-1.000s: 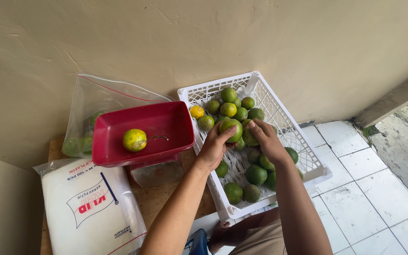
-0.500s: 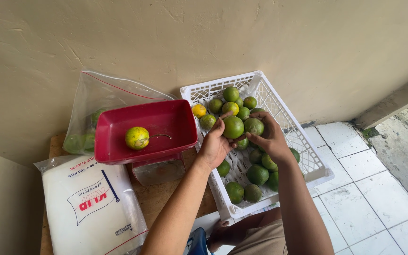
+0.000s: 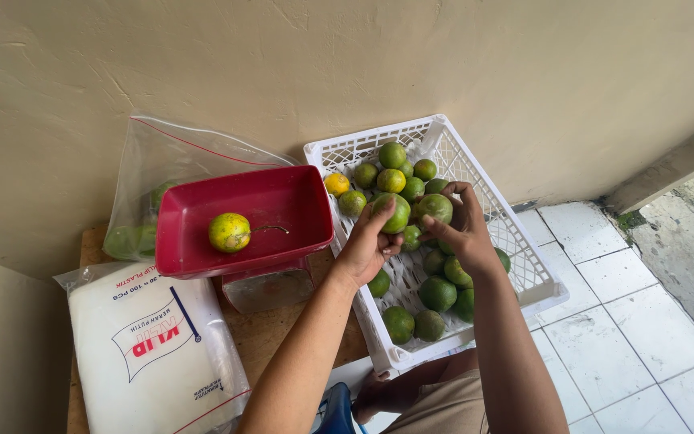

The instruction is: The person picks limes from a white crate, places them into a red weighing tray, and then transfers them into a clear plastic bag. The person repeats this process, handling the limes one by one.

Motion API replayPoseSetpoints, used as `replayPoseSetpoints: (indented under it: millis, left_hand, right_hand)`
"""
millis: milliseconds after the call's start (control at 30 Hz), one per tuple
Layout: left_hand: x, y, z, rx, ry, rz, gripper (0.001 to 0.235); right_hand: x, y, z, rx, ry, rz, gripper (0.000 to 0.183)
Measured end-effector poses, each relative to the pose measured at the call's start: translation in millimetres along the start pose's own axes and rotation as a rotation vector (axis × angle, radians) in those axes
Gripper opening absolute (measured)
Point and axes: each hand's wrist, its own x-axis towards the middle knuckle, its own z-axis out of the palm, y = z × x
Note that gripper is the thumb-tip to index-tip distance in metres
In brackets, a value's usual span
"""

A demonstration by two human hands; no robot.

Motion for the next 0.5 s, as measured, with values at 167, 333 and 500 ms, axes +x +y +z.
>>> replayPoseSetpoints:
  millis: [167, 333, 500]
  left_hand:
    - [-10.4, 11.0, 10.1, -0.050, -0.024, -0.057, 0.056]
    - [-6.1, 6.7, 7.0, -0.013, -0.031, -0.049, 0.066]
    - [2.2, -0.1, -2.3, -0.046, -0.023, 0.037, 0.042]
  right_hand:
    - [1.1, 7.4, -6.4, -0.003, 0.044, 0.045, 0.039]
    - [4.7, 17.9, -12.5, -0.022, 0.010, 0.024, 0.045]
    - [10.4, 23.2, -14.3, -0.091, -0.028, 0.058, 0.039]
